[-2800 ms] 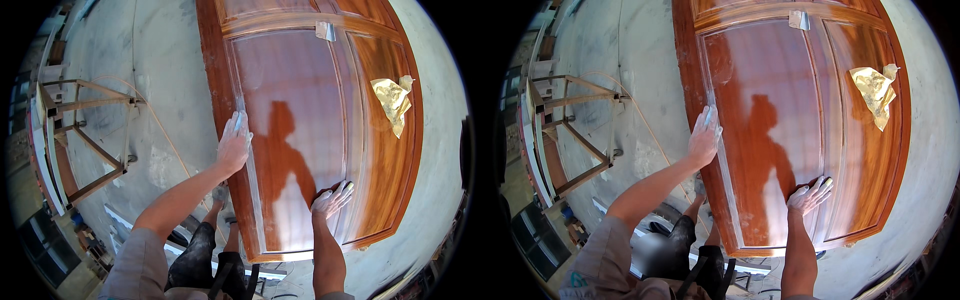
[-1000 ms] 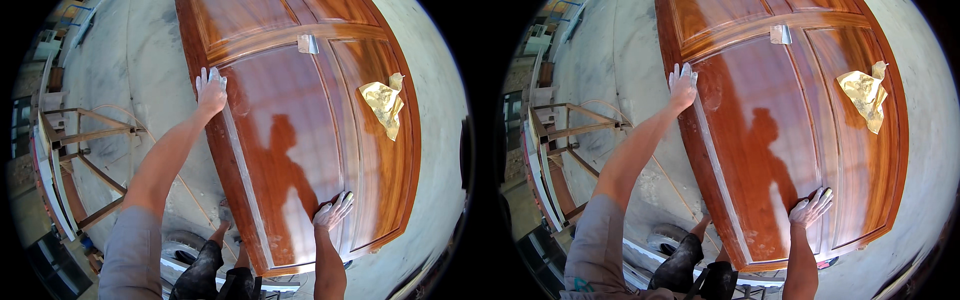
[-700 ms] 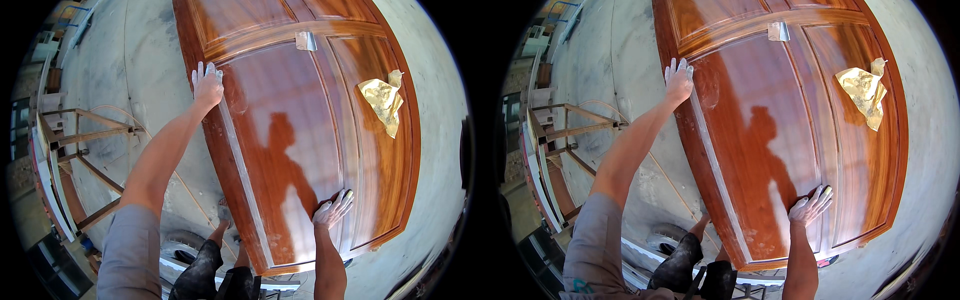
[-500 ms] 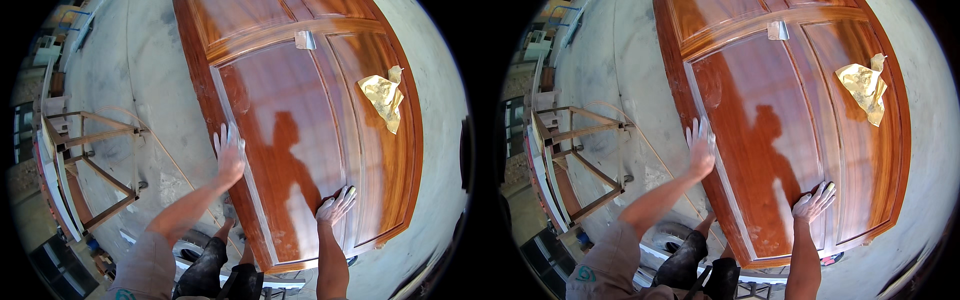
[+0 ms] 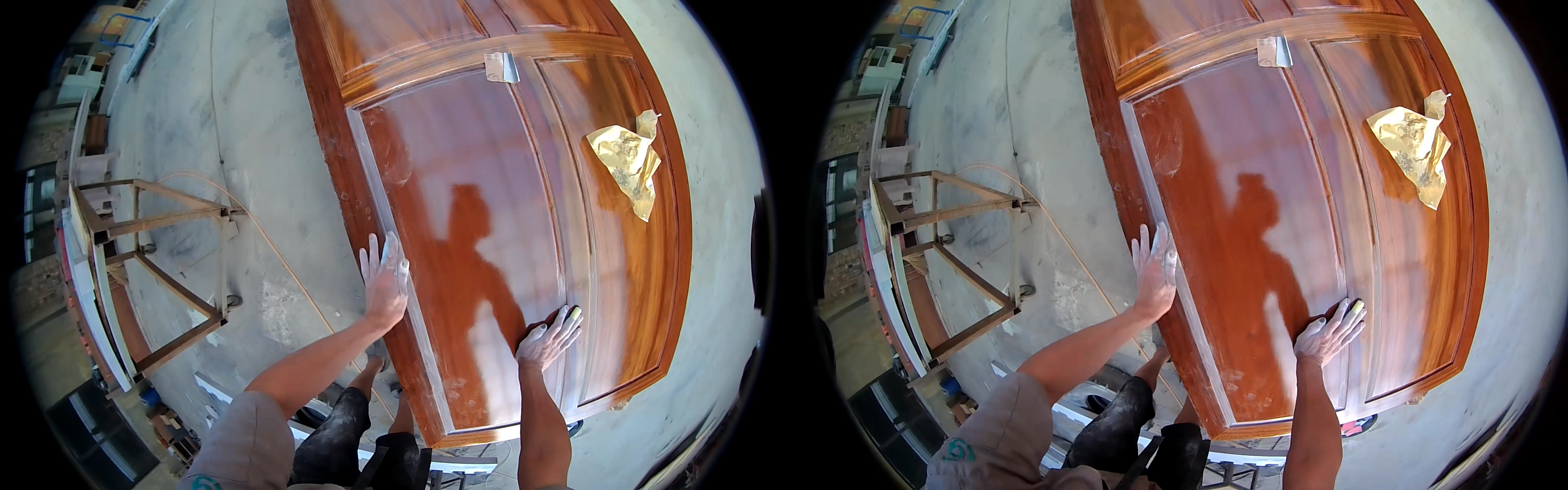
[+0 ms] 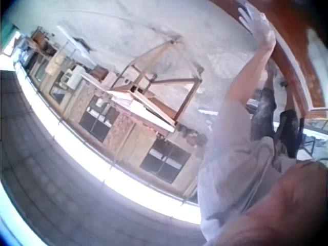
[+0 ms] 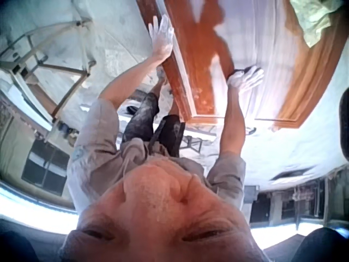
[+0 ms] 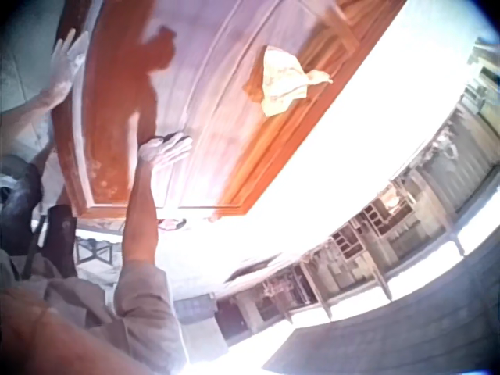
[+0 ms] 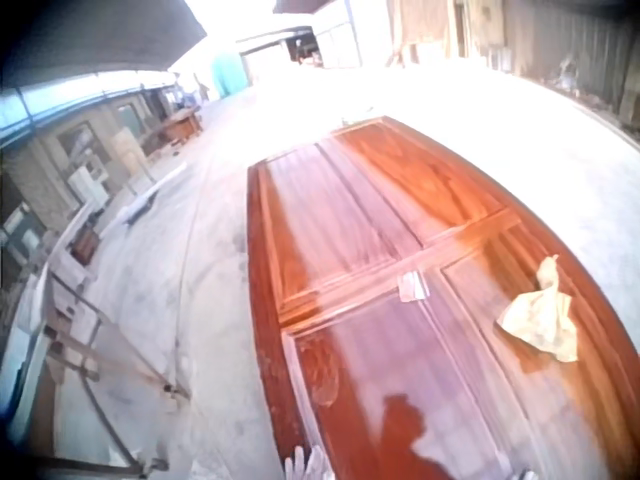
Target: The person wipes the surface of a wooden door with a cloth, moving methodically across panels and edges. The person uses both hands to rub and smooth the surface, occasionally adjusting the cloth.
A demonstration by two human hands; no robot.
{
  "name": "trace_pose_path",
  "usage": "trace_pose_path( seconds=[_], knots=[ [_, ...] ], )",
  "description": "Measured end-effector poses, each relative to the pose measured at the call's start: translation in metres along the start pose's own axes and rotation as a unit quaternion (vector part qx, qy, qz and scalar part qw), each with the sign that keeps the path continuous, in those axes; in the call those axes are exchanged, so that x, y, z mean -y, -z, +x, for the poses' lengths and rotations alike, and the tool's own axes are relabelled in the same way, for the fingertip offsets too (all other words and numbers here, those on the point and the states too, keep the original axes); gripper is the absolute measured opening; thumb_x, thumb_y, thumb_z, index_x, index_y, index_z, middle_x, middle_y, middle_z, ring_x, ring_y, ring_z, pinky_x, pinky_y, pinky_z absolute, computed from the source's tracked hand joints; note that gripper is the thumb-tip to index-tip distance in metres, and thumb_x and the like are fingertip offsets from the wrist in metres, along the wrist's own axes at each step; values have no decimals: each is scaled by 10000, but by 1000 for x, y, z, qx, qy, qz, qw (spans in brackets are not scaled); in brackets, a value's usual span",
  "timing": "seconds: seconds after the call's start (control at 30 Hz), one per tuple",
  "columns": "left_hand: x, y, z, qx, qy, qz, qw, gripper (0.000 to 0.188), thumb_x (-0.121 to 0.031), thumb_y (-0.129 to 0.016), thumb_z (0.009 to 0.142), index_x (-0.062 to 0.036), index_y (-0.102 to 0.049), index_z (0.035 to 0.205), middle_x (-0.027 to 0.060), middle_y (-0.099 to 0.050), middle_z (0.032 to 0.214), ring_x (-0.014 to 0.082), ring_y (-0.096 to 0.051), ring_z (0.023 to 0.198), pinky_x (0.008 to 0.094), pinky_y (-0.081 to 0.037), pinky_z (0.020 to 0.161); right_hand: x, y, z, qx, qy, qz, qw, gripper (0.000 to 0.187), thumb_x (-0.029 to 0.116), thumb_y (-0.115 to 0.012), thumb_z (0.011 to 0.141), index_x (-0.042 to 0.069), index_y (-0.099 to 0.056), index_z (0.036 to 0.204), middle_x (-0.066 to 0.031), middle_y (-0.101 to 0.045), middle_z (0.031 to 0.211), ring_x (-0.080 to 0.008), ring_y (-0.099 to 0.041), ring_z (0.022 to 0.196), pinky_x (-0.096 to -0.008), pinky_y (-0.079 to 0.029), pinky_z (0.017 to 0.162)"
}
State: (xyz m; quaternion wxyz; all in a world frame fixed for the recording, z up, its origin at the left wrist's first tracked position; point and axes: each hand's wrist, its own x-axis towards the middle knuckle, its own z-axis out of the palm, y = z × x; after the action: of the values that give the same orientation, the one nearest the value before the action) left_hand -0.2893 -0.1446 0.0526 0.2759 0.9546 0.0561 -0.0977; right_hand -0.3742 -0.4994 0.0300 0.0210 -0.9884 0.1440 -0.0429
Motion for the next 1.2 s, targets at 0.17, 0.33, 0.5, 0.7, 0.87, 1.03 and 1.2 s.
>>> trace_pose_path(
  seconds=[0.17, 0.33, 0.5, 0.7, 0.87, 1.03, 1.2],
  knots=[
    [44, 42, 138, -117, 5, -94, 989, 512, -294, -325, 1160, 16, -464, 1544, 231, -477, 1588, 462, -251, 1558, 570, -133, 1293, 0, -2, -4, -10, 25, 2, 1000, 703, 104, -514, 914, 13, -351, 1592, -263, -260, 1697, -431, -210, 1592, -600, -122, 1309],
    [19, 5, 15, 12, -36, -54, 998, 561, -269, -401, 1137, 19, -340, 1615, 229, -412, 1632, 455, -262, 1561, 568, -188, 1284, 2, 1, -2, 22, -12, -11, 1000, 696, 122, -511, 928, 14, -347, 1595, -268, -267, 1692, -428, -206, 1594, -596, -114, 1312],
    [49, 44, 131, -102, -92, 94, 986, 601, -326, -506, 1102, 51, -409, 1560, 242, -485, 1565, 487, -397, 1461, 566, -297, 1238, -2, -7, -5, -4, 19, 9, 1000, 745, 138, -513, 904, 29, -324, 1616, -257, -247, 1704, -416, -190, 1601, -584, -105, 1317],
    [38, 47, 131, -30, -81, 76, 993, 900, -417, -705, 988, 82, -284, 1608, 276, -358, 1647, 457, -310, 1540, 481, -304, 1258, 0, -2, -3, 7, -2, -6, 1000, 714, 164, -468, 950, 33, -306, 1633, -238, -238, 1715, -408, -182, 1606, -569, -104, 1323],
    [47, 88, 257, -16, -5, 30, 999, 907, -484, -661, 998, 113, -298, 1576, 338, -419, 1564, 488, -434, 1417, 486, -376, 1200, 2, 0, -1, -2, 8, -12, 1000, 734, 138, -486, 936, 21, -297, 1635, -239, -237, 1716, -406, -176, 1608, -575, -105, 1322],
    [44, 28, 146, -14, -44, 89, 995, 982, -538, -585, 1029, 161, -191, 1596, 366, -264, 1648, 520, -213, 1556, 533, -182, 1295, 2, 0, -4, 9, -10, 4, 1000, 793, 69, -548, 868, 20, -304, 1620, -264, -237, 1706, -434, -190, 1597, -594, -109, 1318],
    [33, 66, 223, -42, -2, 94, 995, 729, -389, -553, 1082, 142, -341, 1534, 312, -476, 1518, 518, -363, 1456, 556, -281, 1239, 6, 3, -2, 6, -19, 9, 1000, 747, 86, -554, 889, 3, -344, 1601, -252, -245, 1706, -432, -180, 1601, -582, -115, 1319]
  ],
)
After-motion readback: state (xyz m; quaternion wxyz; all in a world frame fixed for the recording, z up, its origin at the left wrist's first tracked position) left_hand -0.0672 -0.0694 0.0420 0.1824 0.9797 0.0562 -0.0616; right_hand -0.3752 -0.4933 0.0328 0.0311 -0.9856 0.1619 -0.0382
